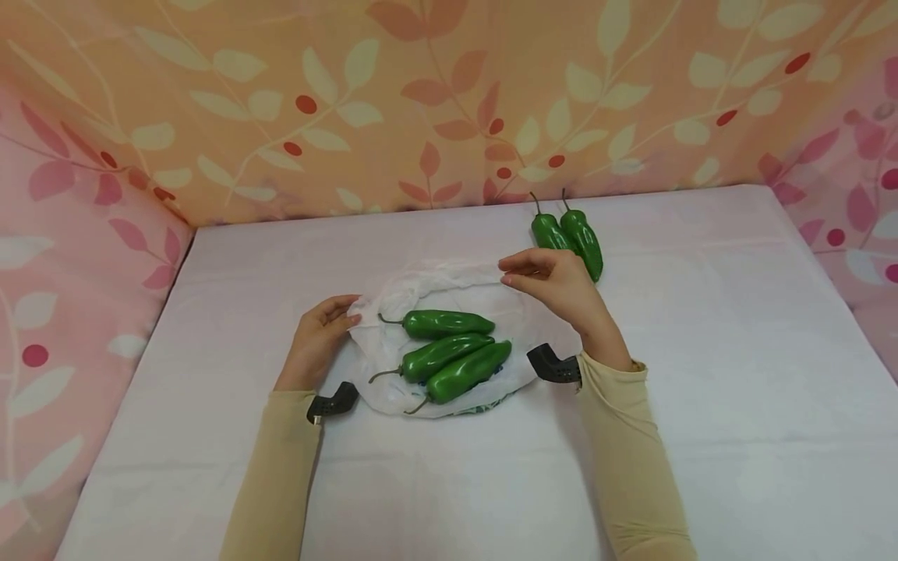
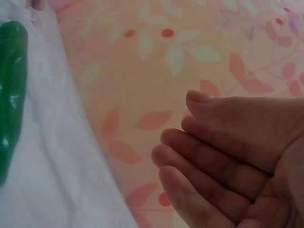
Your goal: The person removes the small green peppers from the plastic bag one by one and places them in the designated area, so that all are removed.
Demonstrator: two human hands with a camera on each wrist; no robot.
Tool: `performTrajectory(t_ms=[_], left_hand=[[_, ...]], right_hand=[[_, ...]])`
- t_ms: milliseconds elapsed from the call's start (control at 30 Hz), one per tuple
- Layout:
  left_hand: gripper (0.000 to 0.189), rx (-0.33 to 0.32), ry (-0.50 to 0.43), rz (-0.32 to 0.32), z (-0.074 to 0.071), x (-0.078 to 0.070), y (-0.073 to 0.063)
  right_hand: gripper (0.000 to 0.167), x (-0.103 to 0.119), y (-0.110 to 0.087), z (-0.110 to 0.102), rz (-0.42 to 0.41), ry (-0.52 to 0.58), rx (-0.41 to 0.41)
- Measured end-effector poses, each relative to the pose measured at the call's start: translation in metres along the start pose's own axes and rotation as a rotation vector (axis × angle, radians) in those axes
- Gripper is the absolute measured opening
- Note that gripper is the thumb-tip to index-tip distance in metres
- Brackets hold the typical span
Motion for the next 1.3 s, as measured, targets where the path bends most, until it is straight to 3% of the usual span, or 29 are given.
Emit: performTrajectory(t_ms=[300, 733, 1000, 1300], left_hand=[[0.037, -0.003, 0.002, 0.001, 0.001, -0.002, -0.001], [0.037, -0.007, 0.002, -0.01, 0.004, 0.0, -0.002], [0.037, -0.022, 0.027, -0.021, 0.004, -0.004, -0.004], [0.037, -0.034, 0.034, -0.023, 0.002, -0.004, -0.003]], right_hand=[[0.031, -0.009, 0.006, 0.018, 0.009, -0.076, 0.161], [0.024, -0.026, 0.01, 0.043, -0.031, -0.111, 0.296], [0.026, -0.039, 0.013, 0.055, -0.029, -0.062, 0.351], [0.025, -0.043, 0.016, 0.061, -0.047, -0.128, 0.355]])
Point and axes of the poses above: each hand's wrist, its own y-axis towards the middle knuckle, its own z-axis out of the palm, x = y × z, the point moved 4 cm from there along y, towards the middle knuckle, and after that the axes turned 2 degrees about -x, right-handed, at the moved point
